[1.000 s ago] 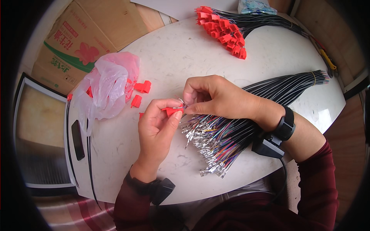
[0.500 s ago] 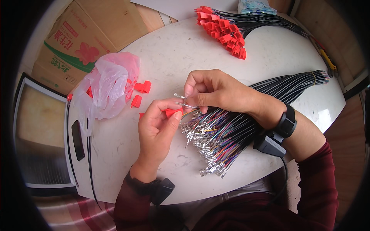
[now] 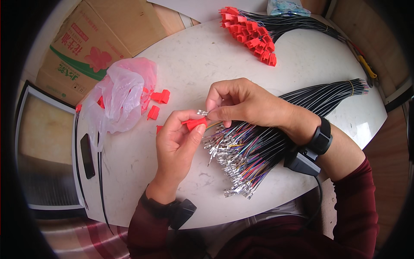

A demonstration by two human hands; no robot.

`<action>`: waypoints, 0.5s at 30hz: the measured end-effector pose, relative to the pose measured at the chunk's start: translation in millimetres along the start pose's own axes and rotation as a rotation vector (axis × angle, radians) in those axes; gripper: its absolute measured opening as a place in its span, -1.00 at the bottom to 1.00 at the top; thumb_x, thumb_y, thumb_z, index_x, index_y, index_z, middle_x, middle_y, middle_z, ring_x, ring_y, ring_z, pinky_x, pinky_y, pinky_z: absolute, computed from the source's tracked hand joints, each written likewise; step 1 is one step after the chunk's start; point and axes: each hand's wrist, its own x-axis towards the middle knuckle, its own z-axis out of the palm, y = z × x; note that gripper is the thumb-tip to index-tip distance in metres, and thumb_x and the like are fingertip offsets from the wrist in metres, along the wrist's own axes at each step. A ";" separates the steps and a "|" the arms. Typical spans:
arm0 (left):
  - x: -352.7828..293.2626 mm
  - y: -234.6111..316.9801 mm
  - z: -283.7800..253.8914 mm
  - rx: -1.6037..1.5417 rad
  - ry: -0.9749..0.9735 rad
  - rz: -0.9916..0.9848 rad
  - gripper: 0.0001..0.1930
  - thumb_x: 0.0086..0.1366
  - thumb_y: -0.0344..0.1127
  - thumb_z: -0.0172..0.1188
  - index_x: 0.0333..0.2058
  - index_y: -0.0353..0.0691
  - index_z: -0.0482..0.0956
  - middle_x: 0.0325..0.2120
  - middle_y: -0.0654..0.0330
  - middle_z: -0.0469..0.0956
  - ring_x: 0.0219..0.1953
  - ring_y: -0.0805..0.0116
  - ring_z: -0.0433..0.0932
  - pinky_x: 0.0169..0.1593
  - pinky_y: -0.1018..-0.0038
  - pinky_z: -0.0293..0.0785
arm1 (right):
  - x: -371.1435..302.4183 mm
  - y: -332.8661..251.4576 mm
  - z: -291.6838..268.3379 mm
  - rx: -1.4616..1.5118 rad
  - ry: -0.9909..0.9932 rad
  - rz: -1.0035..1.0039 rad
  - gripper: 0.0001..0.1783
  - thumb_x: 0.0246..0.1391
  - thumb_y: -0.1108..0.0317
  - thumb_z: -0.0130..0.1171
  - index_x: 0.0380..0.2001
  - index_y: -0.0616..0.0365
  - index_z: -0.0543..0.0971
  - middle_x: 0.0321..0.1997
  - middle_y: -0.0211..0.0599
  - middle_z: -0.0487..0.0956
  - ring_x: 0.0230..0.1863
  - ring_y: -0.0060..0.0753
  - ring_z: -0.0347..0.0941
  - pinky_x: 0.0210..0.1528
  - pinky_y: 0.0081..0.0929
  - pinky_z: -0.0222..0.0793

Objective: The person is manually inserting small electrical wires into red plastic connectors to assemble wire harnesses.

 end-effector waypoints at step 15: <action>0.4 1.4 2.7 0.002 0.024 -0.037 -0.82 0.38 -0.54 0.12 -0.06 -0.38 0.46 -0.18 0.18 0.56 -0.12 0.50 0.55 -0.03 0.58 0.45 | 0.4 1.7 5.8 -0.006 0.107 -0.038 -0.87 0.13 0.52 0.24 -0.28 0.31 0.50 -0.40 -0.31 0.62 -0.42 -0.59 0.56 -0.35 -0.63 0.45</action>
